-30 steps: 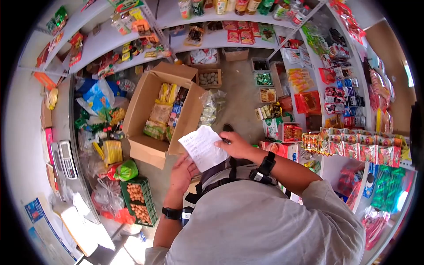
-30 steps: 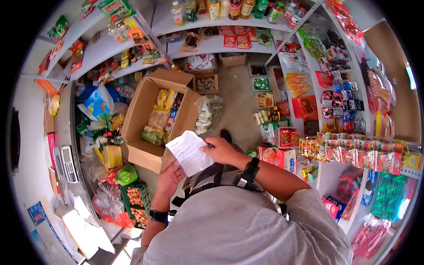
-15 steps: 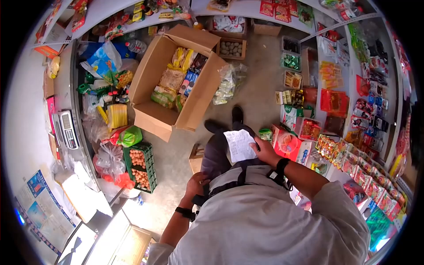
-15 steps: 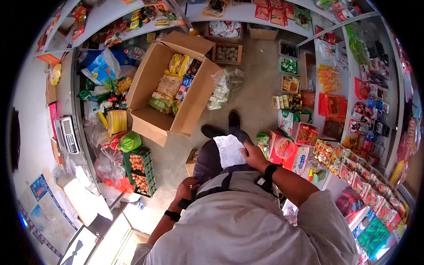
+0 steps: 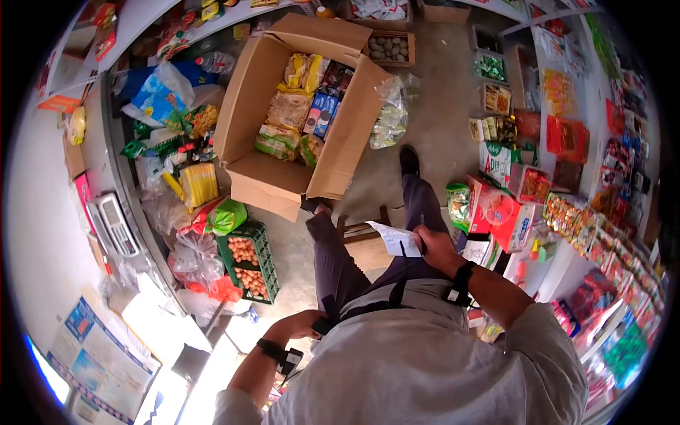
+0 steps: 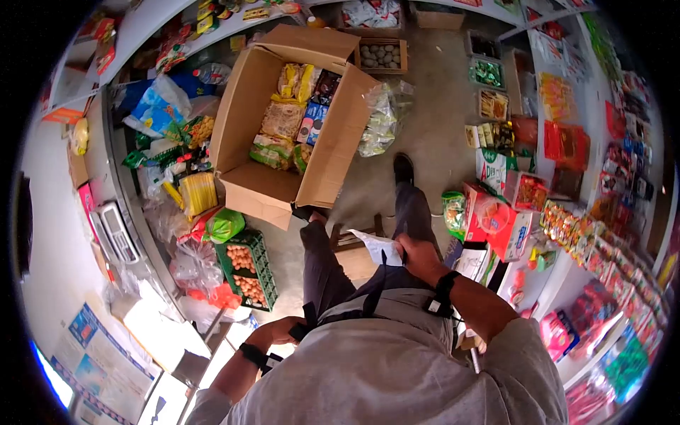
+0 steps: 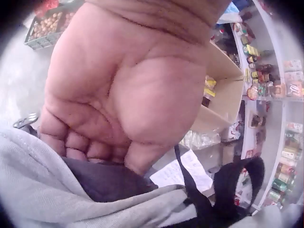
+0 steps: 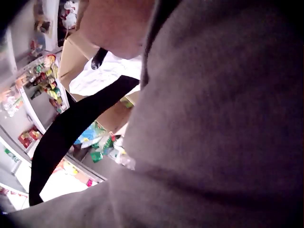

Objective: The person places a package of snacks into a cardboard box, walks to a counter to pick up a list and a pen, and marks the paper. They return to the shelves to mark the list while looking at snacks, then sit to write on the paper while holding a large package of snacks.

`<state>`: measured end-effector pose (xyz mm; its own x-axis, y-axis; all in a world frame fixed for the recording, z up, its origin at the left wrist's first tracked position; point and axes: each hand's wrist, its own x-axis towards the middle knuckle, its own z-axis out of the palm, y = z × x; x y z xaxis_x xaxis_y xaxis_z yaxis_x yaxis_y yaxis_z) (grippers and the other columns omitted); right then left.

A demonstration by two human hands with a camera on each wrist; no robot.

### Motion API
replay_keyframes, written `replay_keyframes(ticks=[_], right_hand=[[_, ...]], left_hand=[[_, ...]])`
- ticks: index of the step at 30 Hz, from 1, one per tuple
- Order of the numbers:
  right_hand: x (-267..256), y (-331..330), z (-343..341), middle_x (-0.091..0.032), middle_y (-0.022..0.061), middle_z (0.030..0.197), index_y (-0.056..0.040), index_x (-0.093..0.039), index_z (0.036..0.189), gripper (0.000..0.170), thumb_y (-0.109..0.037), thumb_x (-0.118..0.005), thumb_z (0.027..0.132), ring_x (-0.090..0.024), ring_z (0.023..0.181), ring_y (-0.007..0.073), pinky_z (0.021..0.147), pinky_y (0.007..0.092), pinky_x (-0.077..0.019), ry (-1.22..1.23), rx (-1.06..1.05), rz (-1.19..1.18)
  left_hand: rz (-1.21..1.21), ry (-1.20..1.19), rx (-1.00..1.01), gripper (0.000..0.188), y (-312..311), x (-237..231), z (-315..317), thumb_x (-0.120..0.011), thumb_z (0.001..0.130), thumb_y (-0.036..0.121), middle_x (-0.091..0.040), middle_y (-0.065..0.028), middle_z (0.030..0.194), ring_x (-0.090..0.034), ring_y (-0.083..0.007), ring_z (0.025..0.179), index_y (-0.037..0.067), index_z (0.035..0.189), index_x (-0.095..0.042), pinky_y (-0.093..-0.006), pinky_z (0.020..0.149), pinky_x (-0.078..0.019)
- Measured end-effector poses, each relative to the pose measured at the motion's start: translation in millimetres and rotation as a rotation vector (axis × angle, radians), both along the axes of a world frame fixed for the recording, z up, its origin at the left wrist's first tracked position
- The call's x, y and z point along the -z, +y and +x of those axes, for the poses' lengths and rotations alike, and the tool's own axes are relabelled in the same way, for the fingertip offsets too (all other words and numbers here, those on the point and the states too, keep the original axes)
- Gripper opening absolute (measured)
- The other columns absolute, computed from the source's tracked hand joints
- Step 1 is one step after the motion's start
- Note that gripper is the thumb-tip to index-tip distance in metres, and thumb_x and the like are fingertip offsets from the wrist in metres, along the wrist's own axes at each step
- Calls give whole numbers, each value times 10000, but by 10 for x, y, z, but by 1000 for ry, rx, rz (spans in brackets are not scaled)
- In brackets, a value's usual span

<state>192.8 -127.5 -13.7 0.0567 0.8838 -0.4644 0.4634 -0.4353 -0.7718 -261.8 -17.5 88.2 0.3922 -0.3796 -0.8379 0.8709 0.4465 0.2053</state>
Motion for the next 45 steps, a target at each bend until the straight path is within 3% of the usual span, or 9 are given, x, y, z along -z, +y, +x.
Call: replay_keyframes(ticks=[4, 5, 7, 11, 14, 19, 37, 43, 45], right_hand=[[-454, -228, -703, -643, 260, 797, -87, -540, 1046, 137, -216, -572, 1012, -630, 788, 493, 617, 544, -476, -150, 292, -227], [-631, -364, -958, -647, 257, 789, -78, -550, 1044, 141, -213, -578, 1014, -639, 779, 492, 604, 536, -471, -193, 391, -196], [-1183, -467, -1307, -608, 208, 748, -50, -578, 1029, 166, -216, -589, 1014, -622, 675, 381, 608, 436, -478, -182, 539, -293], [-1525, -528, -1800, -597, 167, 720, -42, -577, 988, 78, -115, -598, 972, -620, 636, 309, 599, 391, -476, -204, 609, -375], [-1109, -180, -1548, -589, 103, 739, -27, -565, 1073, 163, 4, -546, 915, -589, 615, 172, 581, 318, -451, -247, 484, -239], [669, 715, -786, -636, 206, 869, -46, -582, 1113, 235, -15, -612, 882, -651, 788, 424, 662, 438, -523, -400, 218, 105], [2607, 258, -121, -659, 202, 996, -8, -603, 1053, 149, -6, -579, 906, -627, 894, 407, 817, 455, -505, -698, 250, 509], [2376, 139, -576, -582, 98, 728, -28, -606, 959, 155, -178, -638, 984, -556, 673, 127, 632, 293, -464, -312, 491, 574], [2178, 54, -839, -648, 33, 864, -8, -647, 1086, 197, -182, -636, 993, -583, 813, 85, 729, 261, -477, 135, 553, 643]], left_hand=[[-273, 253, -74, 223, 307, 566, -482, -652, 836, 122, -666, -6, 890, -609, -137, 794, 57, 1043, -704, -317, 723, -500], [45, -397, 473, 125, 534, 570, -429, -625, 849, 98, -656, -37, 794, -618, -159, 727, 36, 905, -719, -336, 698, -514], [101, -499, 476, 126, 545, 834, -786, -609, 851, 88, -630, -48, 738, -613, -167, 697, 18, 845, -714, -338, 697, -519], [-180, 64, -23, 151, 633, 1039, -1139, -590, 890, 76, -655, -103, 757, -644, -261, 683, 38, 957, -719, -375, 630, -530], [316, -11, 26, 187, 946, 1073, -963, -627, 924, 219, -673, -126, 877, -665, -303, 714, 51, 1000, -657, -413, 618, -537], [1440, -273, 191, 346, 1443, 1935, -998, -694, 818, 262, -645, -148, 1157, -599, -384, 1115, 92, 1119, -674, -503, 1006, -459], [2065, -174, 146, 363, 451, 3247, -1520, -533, 844, 316, -592, -206, 1261, -457, -460, 1286, 41, 1037, -672, -597, 1101, -319], [2171, -119, 96, 259, 145, 3090, -1059, -636, 859, 92, -663, -155, 1179, -591, -299, 1189, -6, 1098, -662, -482, 1070, -410], [1836, -253, -626, 281, 41, 3275, -757, -661, 898, 100, -675, -134, 1160, -629, -248, 1123, -17, 1154, -651, -416, 1012, -468]])
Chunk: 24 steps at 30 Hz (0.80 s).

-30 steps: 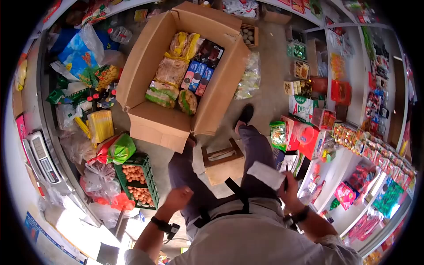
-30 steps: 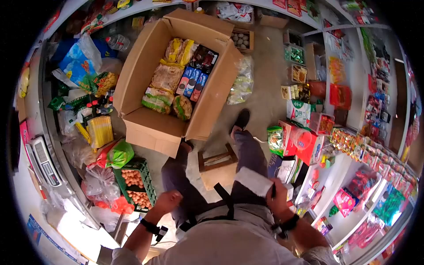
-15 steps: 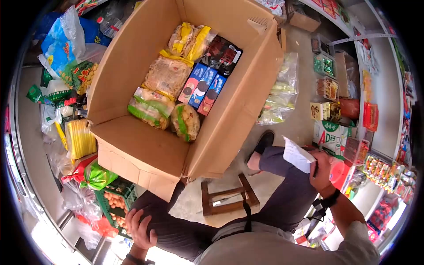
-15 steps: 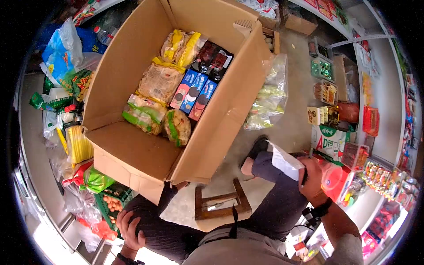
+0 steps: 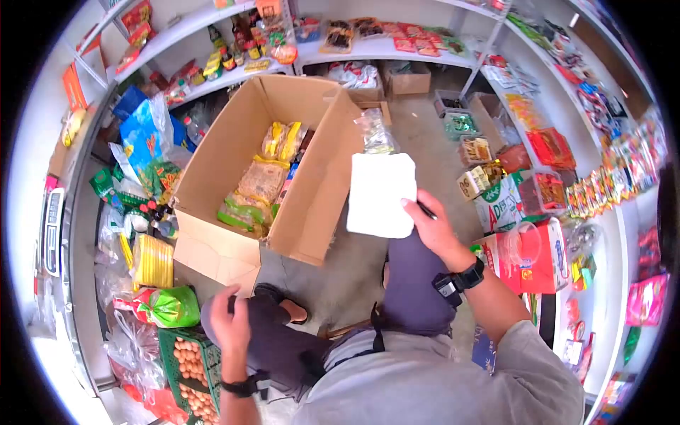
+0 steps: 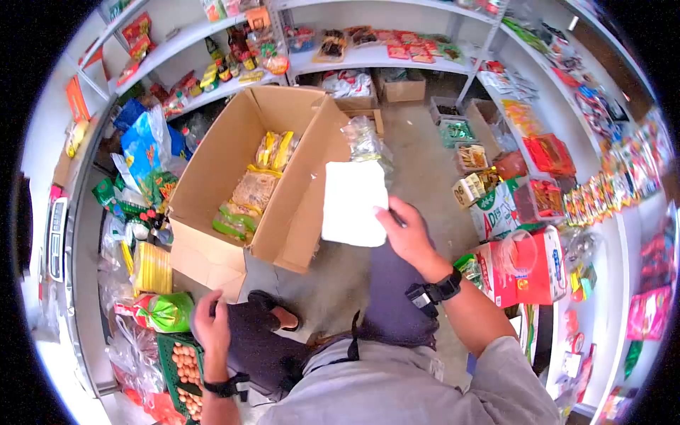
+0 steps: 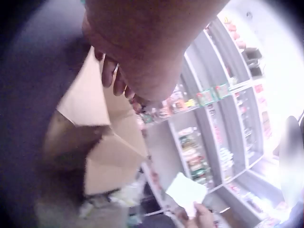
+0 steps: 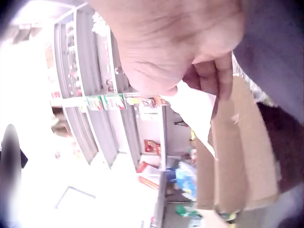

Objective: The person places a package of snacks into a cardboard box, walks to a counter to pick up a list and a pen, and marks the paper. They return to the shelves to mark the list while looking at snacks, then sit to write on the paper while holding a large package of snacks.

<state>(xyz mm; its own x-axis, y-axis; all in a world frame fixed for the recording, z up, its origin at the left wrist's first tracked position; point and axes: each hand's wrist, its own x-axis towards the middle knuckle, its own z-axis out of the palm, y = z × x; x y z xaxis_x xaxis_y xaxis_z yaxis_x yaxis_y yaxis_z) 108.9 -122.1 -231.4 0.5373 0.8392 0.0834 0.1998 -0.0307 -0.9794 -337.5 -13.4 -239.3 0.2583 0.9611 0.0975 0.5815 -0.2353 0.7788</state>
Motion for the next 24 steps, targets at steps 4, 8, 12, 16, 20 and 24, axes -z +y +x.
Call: replay_keyframes(ticks=[4, 8, 12, 16, 20, 24], right_hand=[[-559, -461, -404, -670, -1, 991, 30, -655, 1155, 248, -162, -628, 1001, -599, 900, 86, 806, 256, -486, 503, -186, -10], [-691, -850, -512, -666, -2, 994, 30, -659, 1146, 235, -147, -640, 992, -595, 911, 84, 815, 252, -483, 397, -251, 14], [-504, -1084, -494, -651, -16, 938, 14, -659, 1110, 206, -151, -651, 987, -575, 861, 68, 766, 242, -472, 210, -236, 67], [-408, -1205, -443, -582, -44, 786, -25, -643, 991, 153, -171, -683, 971, -494, 717, 42, 644, 230, -413, -117, -66, -19], [-342, -1113, -481, -505, -46, 709, -45, -612, 929, 191, -200, -721, 949, -428, 654, 43, 592, 233, -359, -169, 67, 12], [-243, -950, -446, -493, -45, 710, -41, -610, 921, 207, -206, -734, 938, -428, 668, 48, 597, 241, -361, -121, 92, -66]], left_hand=[[-471, -657, 66, 386, -489, -327, 1042, -662, 972, 154, -670, -114, 1176, -648, -174, 1068, -22, 1307, -588, -318, 919, -524], [-729, -818, 226, 364, -860, -620, 1708, -663, 972, 135, -695, -73, 1101, -650, -120, 953, -9, 1298, -586, -264, 818, -518], [-736, -775, 289, 208, -995, -454, 1942, -669, 967, 112, -713, -24, 960, -634, -68, 808, -3, 1139, -651, -217, 712, -488], [-710, -785, 273, 98, -1032, -173, 2054, -673, 961, 83, -708, -15, 902, -623, -51, 781, -6, 1002, -670, -203, 700, -479], [-730, -789, 234, 80, -966, 53, 2134, -667, 961, 66, -705, -15, 905, -621, -51, 784, -6, 994, -663, -206, 715, -487], [-756, -821, 212, 65, -934, 185, 2184, -660, 963, 58, -700, -9, 900, -615, -51, 758, 7, 1002, -667, -204, 684, -474]])
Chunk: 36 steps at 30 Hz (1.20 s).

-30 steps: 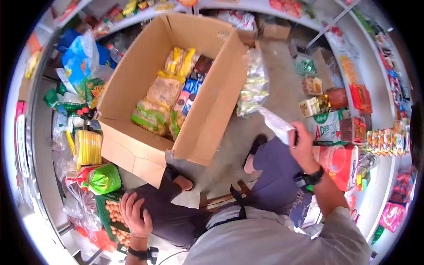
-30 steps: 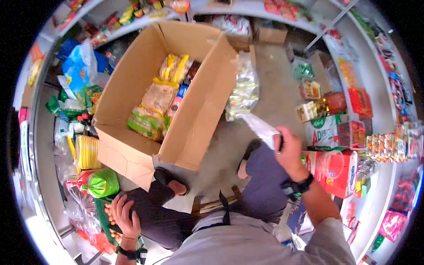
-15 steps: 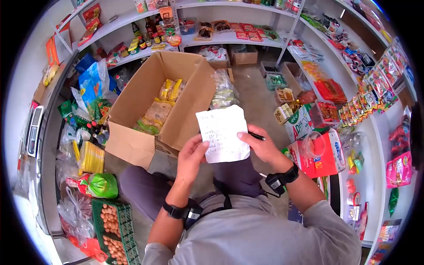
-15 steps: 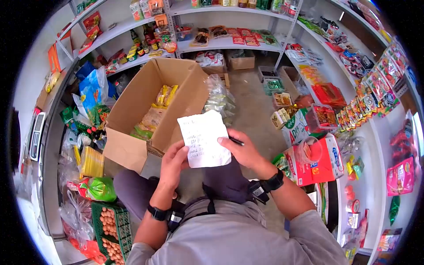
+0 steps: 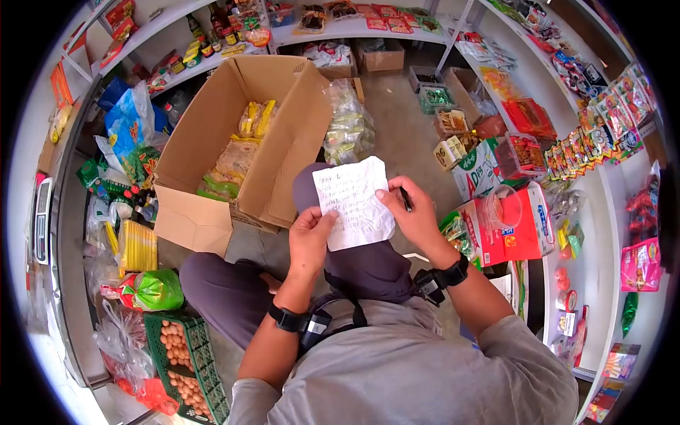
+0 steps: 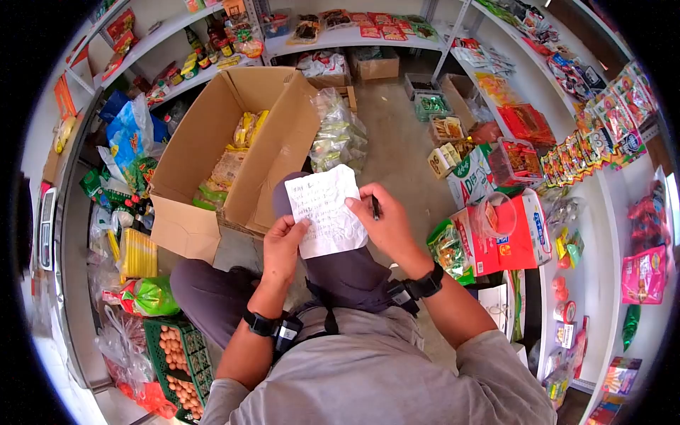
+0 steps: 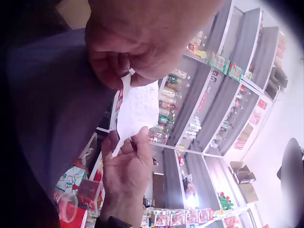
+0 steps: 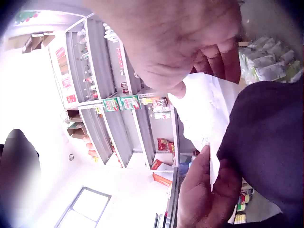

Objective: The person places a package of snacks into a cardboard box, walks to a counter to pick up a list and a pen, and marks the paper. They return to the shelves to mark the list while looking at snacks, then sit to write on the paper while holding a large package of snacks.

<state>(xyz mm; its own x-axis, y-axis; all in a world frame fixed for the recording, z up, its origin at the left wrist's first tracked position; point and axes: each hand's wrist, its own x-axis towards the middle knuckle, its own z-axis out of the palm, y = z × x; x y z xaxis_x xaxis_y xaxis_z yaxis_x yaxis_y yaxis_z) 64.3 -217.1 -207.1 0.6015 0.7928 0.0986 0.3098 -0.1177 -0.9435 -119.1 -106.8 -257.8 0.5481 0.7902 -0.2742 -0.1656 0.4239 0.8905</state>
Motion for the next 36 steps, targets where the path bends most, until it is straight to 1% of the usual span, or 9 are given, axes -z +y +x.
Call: replay_keyframes(ticks=[1, 4, 7, 14, 19, 25, 31, 34, 36], right_hand=[[52, 69, 27, -488, -47, 710, -39, -608, 915, 209, -205, -733, 938, -425, 671, 47, 596, 244, -360, 13, 4, -2], [345, 282, 107, -478, -56, 712, -29, -596, 881, 215, -193, -721, 942, -413, 677, 45, 596, 251, -357, 177, -18, 52], [467, 419, 79, -461, -63, 707, -23, -579, 852, 223, -179, -707, 948, -403, 679, 39, 597, 248, -352, 160, -54, 92], [517, 614, -63, -474, -65, 709, -24, -580, 849, 200, -152, -697, 948, -409, 673, 33, 591, 244, -352, 129, -84, 85], [541, 678, -87, -482, -66, 714, -20, -588, 860, 191, -149, -701, 945, -412, 675, 34, 591, 242, -353, 154, -96, 64], [539, 708, -134, -464, -79, 743, -36, -575, 854, 201, -161, -696, 954, -395, 701, 32, 624, 231, -334, 168, -99, 39], [580, 711, -121, -481, -51, 708, -13, -596, 879, 216, -185, -704, 955, -416, 673, 44, 589, 246, -362, 44, -100, 35], [535, 740, -126, -509, -47, 717, -12, -594, 861, 244, -203, -711, 959, -414, 665, 53, 593, 242, -372, 155, 28, 37], [485, 757, 7, -605, -7, 763, -28, -598, 939, 229, -226, -710, 960, -551, 715, 77, 619, 259, -437, 272, 61, 56]], left_hand=[[-1, -13, -9, 61, 27, 29, 3, -659, 964, 60, -698, -5, 897, -610, -49, 745, 14, 1003, -668, -201, 664, -465], [-11, 16, -23, 84, 88, 22, -43, -657, 962, 50, -711, -16, 915, -625, -53, 792, -14, 1016, -669, -207, 741, -493], [-39, 15, -37, 90, 140, 71, -108, -663, 960, 61, -713, -15, 923, -625, -54, 796, -11, 1012, -679, -207, 745, -490], [-93, 51, -152, 116, 240, 36, -163, -661, 969, 103, -703, 5, 903, -606, -42, 775, -3, 996, -700, -199, 712, -467], [-110, 60, -149, 114, 295, 194, -249, -641, 978, 119, -691, 4, 902, -613, -54, 757, 14, 970, -684, -209, 698, -474], [-118, 61, -175, 138, 301, 173, -274, -652, 974, 136, -661, 35, 825, -551, -27, 700, 13, 935, -702, -200, 642, -427], [-105, 59, -215, 127, 299, 218, -310, -668, 974, 138, -664, 36, 837, -557, -30, 705, 16, 953, -694, -200, 646, -430], [-108, 128, -215, 117, 299, 178, -321, -671, 976, 134, -666, 30, 847, -571, -38, 727, 20, 954, -683, -200, 680, -441], [-93, 112, -202, 106, 292, 191, -337, -667, 978, 132, -666, 31, 853, -566, -33, 720, 27, 960, -676, -194, 665, -431]])
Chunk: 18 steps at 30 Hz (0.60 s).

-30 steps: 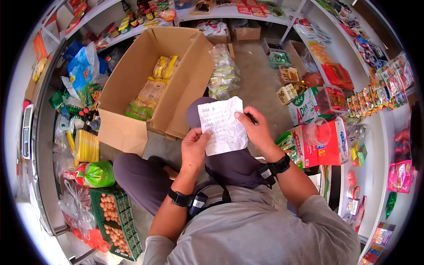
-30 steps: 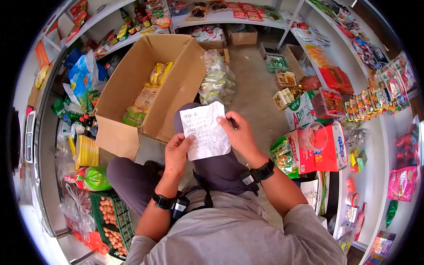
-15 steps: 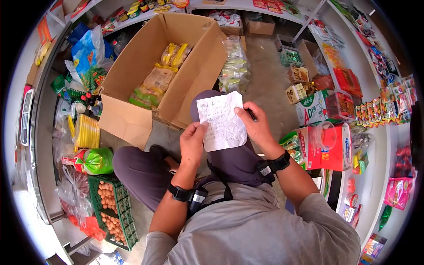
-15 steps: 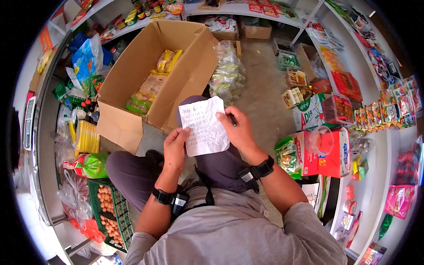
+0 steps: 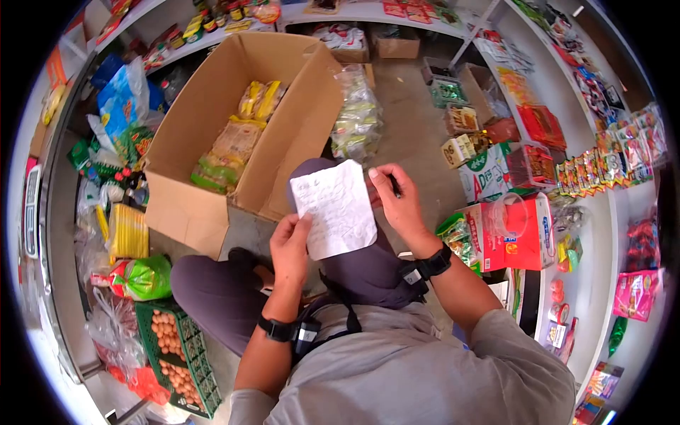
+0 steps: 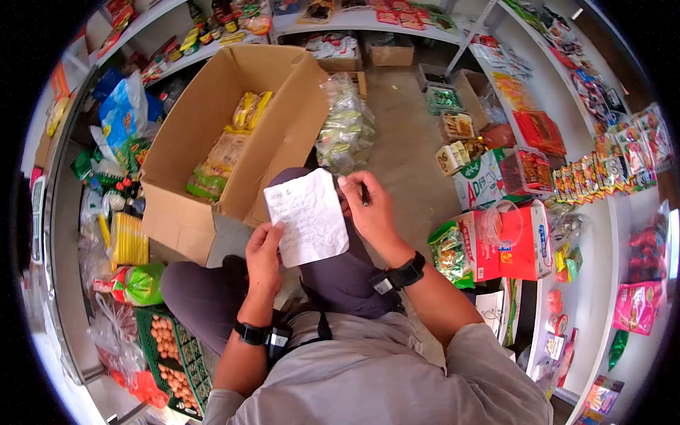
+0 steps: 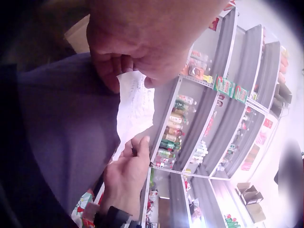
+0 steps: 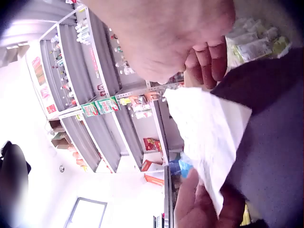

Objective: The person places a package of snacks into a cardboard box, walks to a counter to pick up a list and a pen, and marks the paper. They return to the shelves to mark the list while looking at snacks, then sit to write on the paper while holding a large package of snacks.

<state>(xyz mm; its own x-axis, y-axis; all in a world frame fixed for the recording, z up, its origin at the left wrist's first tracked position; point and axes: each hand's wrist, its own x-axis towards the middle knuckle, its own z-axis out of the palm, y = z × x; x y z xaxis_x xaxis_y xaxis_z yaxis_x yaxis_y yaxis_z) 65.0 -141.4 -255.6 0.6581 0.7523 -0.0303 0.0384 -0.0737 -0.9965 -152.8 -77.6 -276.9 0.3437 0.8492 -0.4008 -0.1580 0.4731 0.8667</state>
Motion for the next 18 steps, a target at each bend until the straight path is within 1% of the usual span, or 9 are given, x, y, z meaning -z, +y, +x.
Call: replay_keyframes(ticks=[1, 2, 4, 5, 6, 7, 10, 16, 18], right_hand=[[-11, 11, 65, -653, 13, 787, -36, -599, 978, 231, -238, -710, 961, -619, 740, 89, 632, 267, -470, 65, 12, 9], [120, 51, 181, -671, 45, 812, -41, -595, 1011, 250, -249, -719, 949, -648, 766, 132, 645, 292, -489, -83, 45, 9], [525, 182, 506, -706, 108, 863, -51, -587, 1075, 307, -273, -737, 925, -707, 818, 218, 671, 341, -528, -374, 109, 5], [553, 227, 622, -710, 133, 895, -54, -584, 1093, 338, -285, -749, 909, -705, 832, 260, 687, 369, -533, -514, 106, -72], [585, 265, 730, -713, 158, 927, -57, -582, 1112, 371, -297, -760, 892, -703, 846, 301, 703, 397, -538, -653, 102, -152], [623, 323, 825, -716, 183, 959, -60, -579, 1130, 405, -310, -771, 876, -701, 859, 343, 719, 426, -543, -789, 95, -232], [930, 582, 1094, -711, 219, 1014, -57, -566, 1168, 515, -398, -777, 844, -684, 923, 411, 776, 488, -538, -771, 100, -376], [1341, 1252, 1372, -714, 242, 976, 9, -569, 1170, 713, -598, -713, 826, -680, 957, 415, 825, 494, -525, -559, 168, -573], [1361, 1412, 1412, -718, 235, 964, 22, -577, 1165, 719, -603, -702, 832, -678, 972, 413, 835, 496, -522, -448, 168, -595]], left_hand=[[7, -1, 2, 101, -10, 8, 6, -666, 980, 130, -665, 32, 856, -563, -30, 717, 31, 962, -673, -191, 657, -426], [38, -63, -28, 84, -26, 8, 55, -660, 981, 119, -662, 42, 859, -550, -17, 702, 38, 1004, -662, -184, 614, -402], [26, -68, -37, 97, -26, 11, 68, -660, 981, 130, -666, 43, 877, -554, -13, 711, 42, 1021, -654, -184, 601, -402], [19, -70, -42, 104, -22, 9, 55, -660, 981, 136, -668, 43, 886, -557, -11, 715, 44, 1030, -651, -184, 595, -402], [2, -9, 6, 127, -7, -20, 5, -651, 984, 157, -677, 33, 908, -588, -24, 757, 54, 1057, -641, -196, 624, -442], [-17, -15, 9, 129, -8, -39, -8, -648, 985, 161, -677, 32, 915, -593, -27, 761, 59, 1063, -638, -198, 628, -449], [-70, -13, 2, 130, 5, -94, 5, -625, 992, 167, -677, 30, 947, -614, -40, 777, 76, 1085, -626, -207, 645, -479], [-153, 39, 29, 122, 148, -134, -12, -582, 1006, 155, -678, 10, 993, -635, -73, 856, 68, 1084, -617, -242, 739, -521], [-170, 45, 1, 121, 207, -109, -4, -577, 1006, 147, -679, 4, 995, -640, -81, 870, 63, 1085, -614, -253, 764, -527]])
